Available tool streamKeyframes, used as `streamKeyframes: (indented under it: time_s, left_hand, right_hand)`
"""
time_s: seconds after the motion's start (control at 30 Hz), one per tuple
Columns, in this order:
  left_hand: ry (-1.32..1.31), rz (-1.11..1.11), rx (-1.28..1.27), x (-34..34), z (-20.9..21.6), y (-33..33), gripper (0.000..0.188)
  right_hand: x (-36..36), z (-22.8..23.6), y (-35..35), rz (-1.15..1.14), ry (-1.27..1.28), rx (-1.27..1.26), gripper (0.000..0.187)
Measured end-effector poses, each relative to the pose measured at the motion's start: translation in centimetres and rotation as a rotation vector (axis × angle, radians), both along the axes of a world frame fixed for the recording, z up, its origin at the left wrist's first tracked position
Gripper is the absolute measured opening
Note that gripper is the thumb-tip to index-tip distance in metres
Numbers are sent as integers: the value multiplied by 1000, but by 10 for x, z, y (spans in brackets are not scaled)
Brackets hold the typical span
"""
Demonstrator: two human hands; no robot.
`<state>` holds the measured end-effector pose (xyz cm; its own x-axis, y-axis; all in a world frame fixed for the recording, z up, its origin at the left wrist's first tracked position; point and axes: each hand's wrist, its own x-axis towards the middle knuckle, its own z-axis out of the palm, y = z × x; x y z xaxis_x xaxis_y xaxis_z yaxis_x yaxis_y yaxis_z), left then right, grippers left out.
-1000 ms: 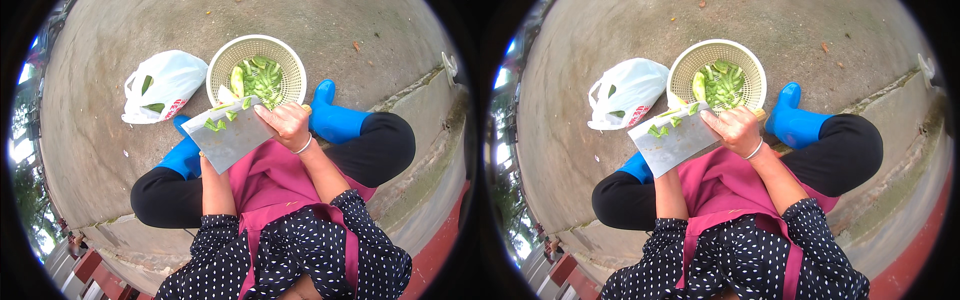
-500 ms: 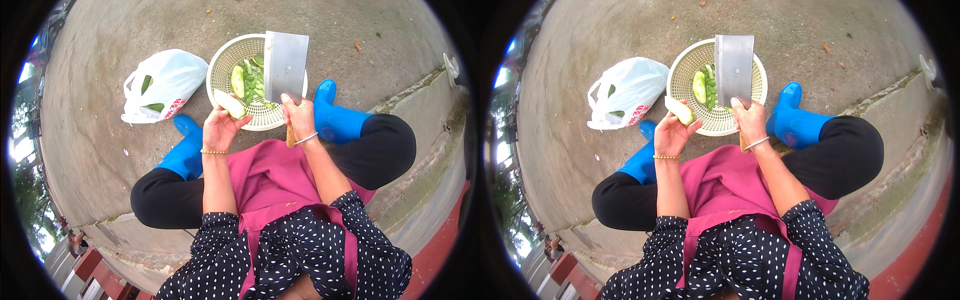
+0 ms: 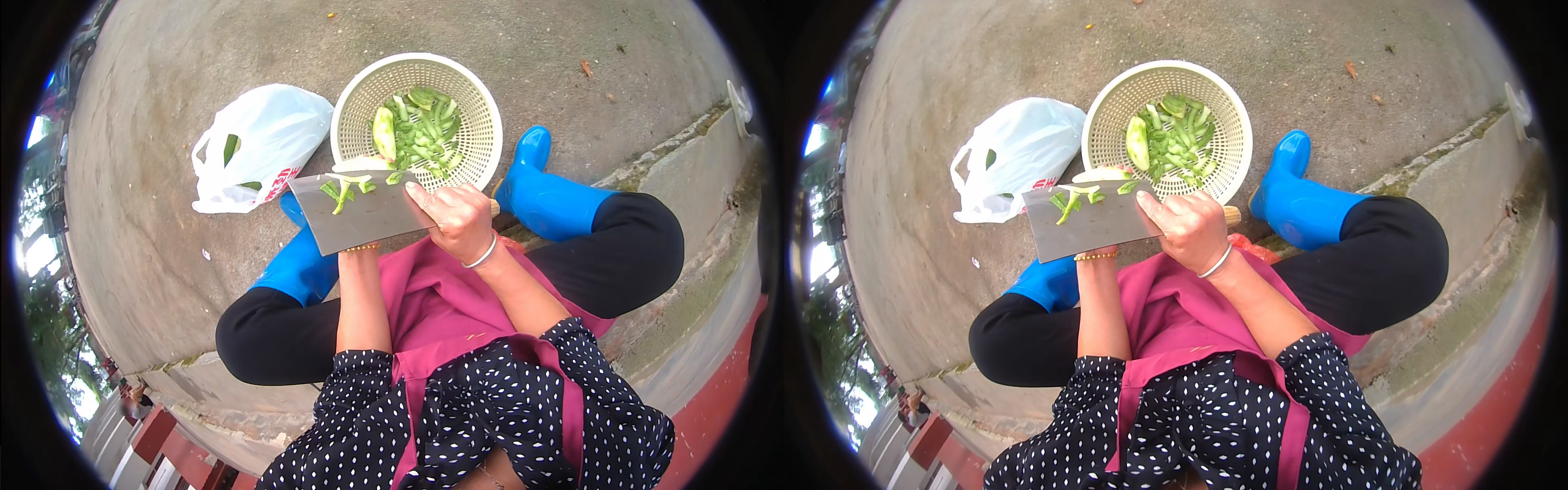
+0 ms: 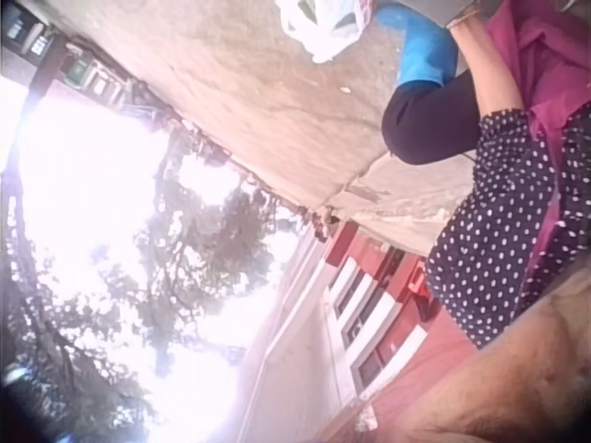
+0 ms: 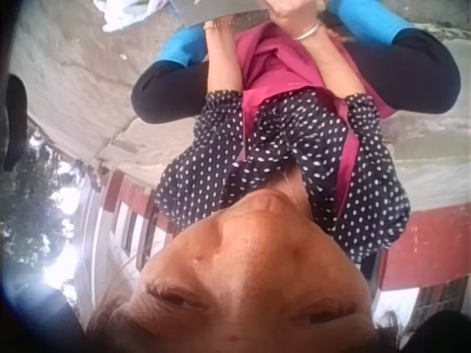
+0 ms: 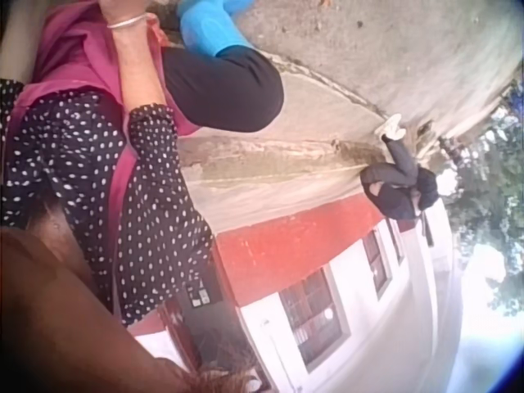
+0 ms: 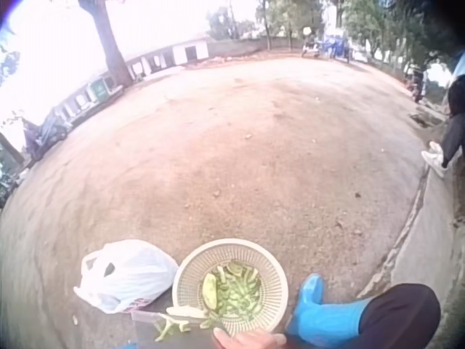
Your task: The person sits on the ground and slices green vegetables using a cleaver, placing the cut pieces into a white colander. The person handles the vegetables one at a time and continues slicing throughout the clip.
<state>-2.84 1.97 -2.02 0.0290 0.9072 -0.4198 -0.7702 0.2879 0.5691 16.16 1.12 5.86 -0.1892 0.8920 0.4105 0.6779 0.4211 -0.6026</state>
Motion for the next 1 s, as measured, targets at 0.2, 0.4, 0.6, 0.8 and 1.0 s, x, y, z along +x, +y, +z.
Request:
streamKeyframes:
  time_s: [0.2, 0.4, 0.6, 0.8, 1.0]
  left_hand:
    - [-84, 85, -1, 0, -6, -11, 47]
    - [36, 72, -110, 1, 39, 18, 29]
    - [675, -153, -246, 15, -5, 30, 27]
    - [1702, -870, -118, 47, -70, 55, 34]
    - [2026, -795, 784, 77, -89, 137, 36]
  right_hand:
    - [0, -2, 0, -15, -33, -25, 22]
    - [13, -28, 2, -188, -15, -230, 19]
    - [23, -31, 12, -453, 992, -749, 17]
    - [30, -15, 28, -584, 1248, -638, 18]
    - [37, -18, 39, -660, 1248, -656, 16]
